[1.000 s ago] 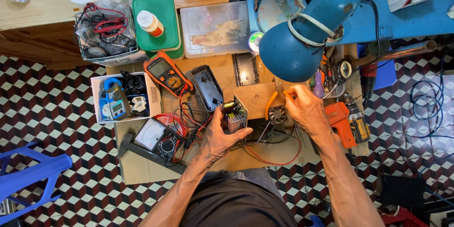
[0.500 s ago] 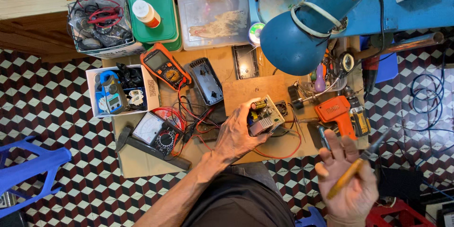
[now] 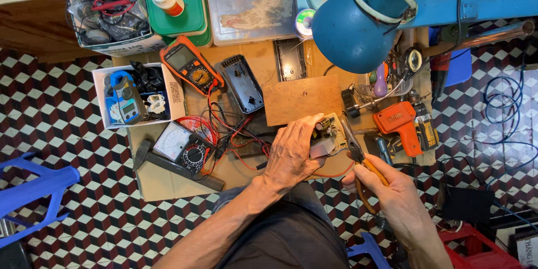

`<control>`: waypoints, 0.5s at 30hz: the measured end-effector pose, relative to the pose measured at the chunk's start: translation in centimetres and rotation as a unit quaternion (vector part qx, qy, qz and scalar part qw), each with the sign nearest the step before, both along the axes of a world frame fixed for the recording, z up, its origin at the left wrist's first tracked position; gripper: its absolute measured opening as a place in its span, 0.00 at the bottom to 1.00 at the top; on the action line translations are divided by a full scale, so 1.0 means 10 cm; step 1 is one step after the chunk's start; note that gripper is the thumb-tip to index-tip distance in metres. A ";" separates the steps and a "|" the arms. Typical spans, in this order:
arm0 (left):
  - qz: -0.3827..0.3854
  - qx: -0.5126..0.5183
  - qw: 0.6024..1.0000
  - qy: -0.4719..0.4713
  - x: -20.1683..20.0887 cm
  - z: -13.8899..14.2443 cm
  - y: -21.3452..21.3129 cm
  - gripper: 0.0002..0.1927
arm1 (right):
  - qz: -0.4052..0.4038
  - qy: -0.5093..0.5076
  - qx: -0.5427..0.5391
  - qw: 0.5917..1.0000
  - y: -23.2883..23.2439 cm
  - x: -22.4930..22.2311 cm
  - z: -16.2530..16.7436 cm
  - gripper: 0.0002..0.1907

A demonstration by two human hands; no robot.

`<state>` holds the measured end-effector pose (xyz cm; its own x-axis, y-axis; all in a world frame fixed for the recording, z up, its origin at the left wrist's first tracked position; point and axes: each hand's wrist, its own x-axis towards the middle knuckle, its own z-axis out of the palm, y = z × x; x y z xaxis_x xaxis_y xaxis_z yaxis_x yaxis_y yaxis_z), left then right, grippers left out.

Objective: The person uses a heat gun to apply heat to a green circuit board, then uses pliers to adjust components on a small electronic module. The person repeatedly switches between heating and adjusting the components on the bench.

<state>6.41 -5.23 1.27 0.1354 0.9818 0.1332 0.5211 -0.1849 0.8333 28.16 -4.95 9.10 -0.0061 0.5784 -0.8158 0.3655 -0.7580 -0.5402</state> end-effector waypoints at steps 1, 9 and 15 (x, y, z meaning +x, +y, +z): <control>0.003 0.003 1.000 0.003 0.00 0.00 -0.01 0.45 | 0.042 -0.041 -0.005 0.998 0.01 -0.03 0.02 0.19; 0.018 -0.006 0.999 0.026 0.00 -0.07 -0.03 0.47 | -0.002 0.004 -0.021 1.000 -0.02 -0.20 -0.05 0.21; 0.019 0.003 0.999 0.051 0.01 -0.09 -0.02 0.47 | -0.009 0.014 -0.026 1.000 -0.01 -0.15 -0.15 0.20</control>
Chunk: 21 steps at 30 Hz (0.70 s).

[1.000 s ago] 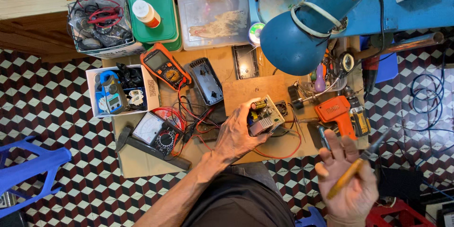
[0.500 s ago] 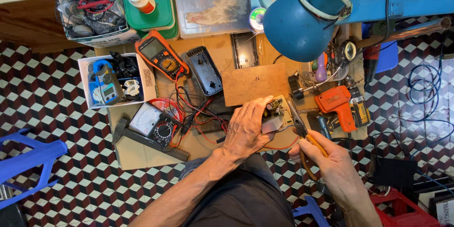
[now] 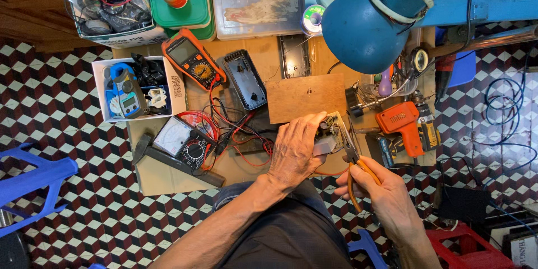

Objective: The person uses a heat gun to apply heat to a green circuit board, then uses pliers to adjust components on a small electronic module. The person repeatedly switches between heating and adjusting the components on the bench.

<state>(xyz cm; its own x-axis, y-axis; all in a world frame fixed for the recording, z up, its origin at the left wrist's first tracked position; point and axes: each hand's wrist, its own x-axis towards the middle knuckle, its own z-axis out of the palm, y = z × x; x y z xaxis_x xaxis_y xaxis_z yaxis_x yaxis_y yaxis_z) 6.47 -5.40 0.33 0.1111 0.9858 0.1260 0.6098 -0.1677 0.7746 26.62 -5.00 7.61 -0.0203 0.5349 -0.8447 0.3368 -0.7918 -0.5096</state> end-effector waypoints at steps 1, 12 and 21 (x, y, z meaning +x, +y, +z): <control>0.001 0.006 1.000 -0.001 0.00 0.00 0.01 0.46 | 0.000 0.007 -0.001 1.000 0.00 0.00 -0.01 0.19; -0.007 0.006 1.000 0.009 -0.04 0.03 0.02 0.48 | -0.009 0.000 -0.004 1.000 0.04 0.02 -0.10 0.18; -0.004 0.008 1.000 0.025 -0.02 0.00 0.03 0.46 | -0.026 -0.033 -0.033 0.999 0.06 0.01 -0.06 0.17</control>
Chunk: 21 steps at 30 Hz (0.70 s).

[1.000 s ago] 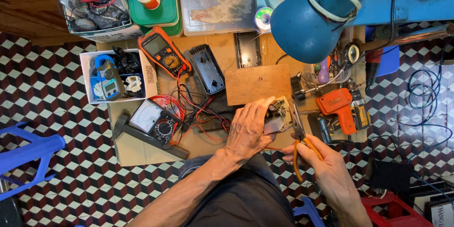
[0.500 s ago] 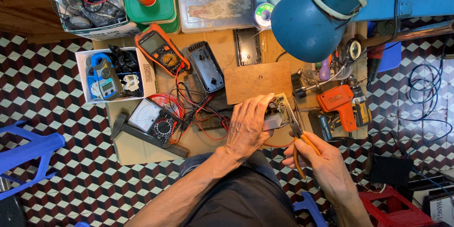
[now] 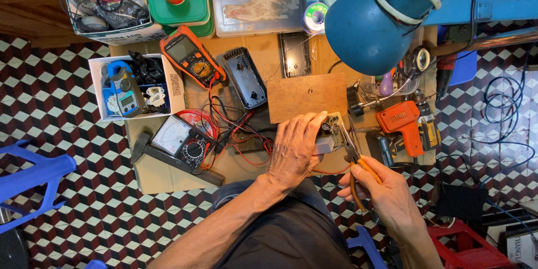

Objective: The person uses a heat gun to apply heat to a green circuit board, then uses pliers to adjust components on a small electronic module. The person repeatedly switches between heating and adjusting the components on the bench.

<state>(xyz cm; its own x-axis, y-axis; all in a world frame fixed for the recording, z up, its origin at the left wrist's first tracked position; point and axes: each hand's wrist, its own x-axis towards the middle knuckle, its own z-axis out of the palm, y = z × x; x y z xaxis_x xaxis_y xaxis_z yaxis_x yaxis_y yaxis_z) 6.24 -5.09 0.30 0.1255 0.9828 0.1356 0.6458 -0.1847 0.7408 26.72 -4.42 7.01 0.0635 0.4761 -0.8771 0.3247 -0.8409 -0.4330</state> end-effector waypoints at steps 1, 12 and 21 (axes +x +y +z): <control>0.002 0.001 1.000 0.002 0.00 -0.01 0.00 0.46 | 0.002 -0.008 -0.006 1.000 0.01 -0.01 0.00 0.17; -0.014 0.007 1.000 -0.009 -0.03 -0.02 -0.01 0.49 | 0.058 -0.050 0.049 0.996 -0.08 -0.01 -0.02 0.18; -0.025 0.010 0.999 -0.020 -0.05 -0.02 -0.02 0.50 | 0.024 -0.018 0.032 0.999 -0.13 0.05 -0.09 0.18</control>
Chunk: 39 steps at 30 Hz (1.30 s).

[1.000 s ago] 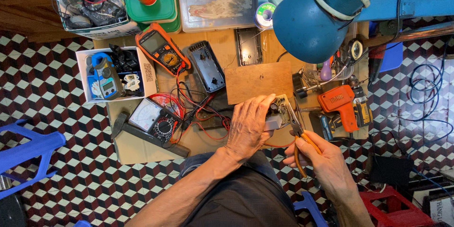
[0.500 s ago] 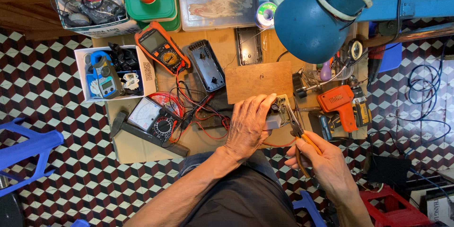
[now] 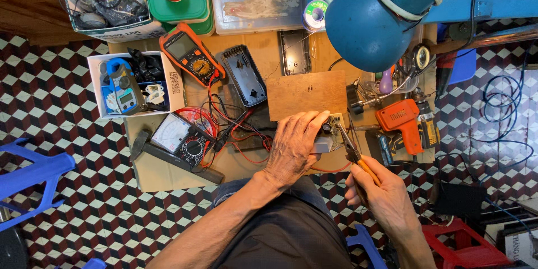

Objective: The person uses a heat gun to apply heat to a green circuit board, then uses pliers to adjust components on a small electronic module. The person repeatedly switches between heating and adjusting the components on the bench.

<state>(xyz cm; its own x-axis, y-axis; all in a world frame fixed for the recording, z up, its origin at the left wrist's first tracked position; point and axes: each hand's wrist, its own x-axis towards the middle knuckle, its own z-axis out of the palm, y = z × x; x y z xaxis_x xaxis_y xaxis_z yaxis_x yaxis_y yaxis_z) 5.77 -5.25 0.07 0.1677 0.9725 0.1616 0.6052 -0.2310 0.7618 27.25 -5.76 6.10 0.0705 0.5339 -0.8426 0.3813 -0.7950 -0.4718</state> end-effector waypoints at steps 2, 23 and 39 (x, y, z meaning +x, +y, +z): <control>-0.004 -0.003 1.000 -0.004 0.00 0.01 0.00 0.50 | 0.015 -0.005 0.011 1.000 -0.02 0.00 0.01 0.17; -0.002 -0.012 1.000 -0.010 0.03 0.05 -0.01 0.48 | 0.051 -0.104 0.047 0.992 -0.11 -0.29 0.09 0.15; 0.026 0.004 1.000 0.001 0.04 0.06 -0.04 0.45 | -0.032 -0.039 0.054 0.997 -0.13 -0.37 0.02 0.17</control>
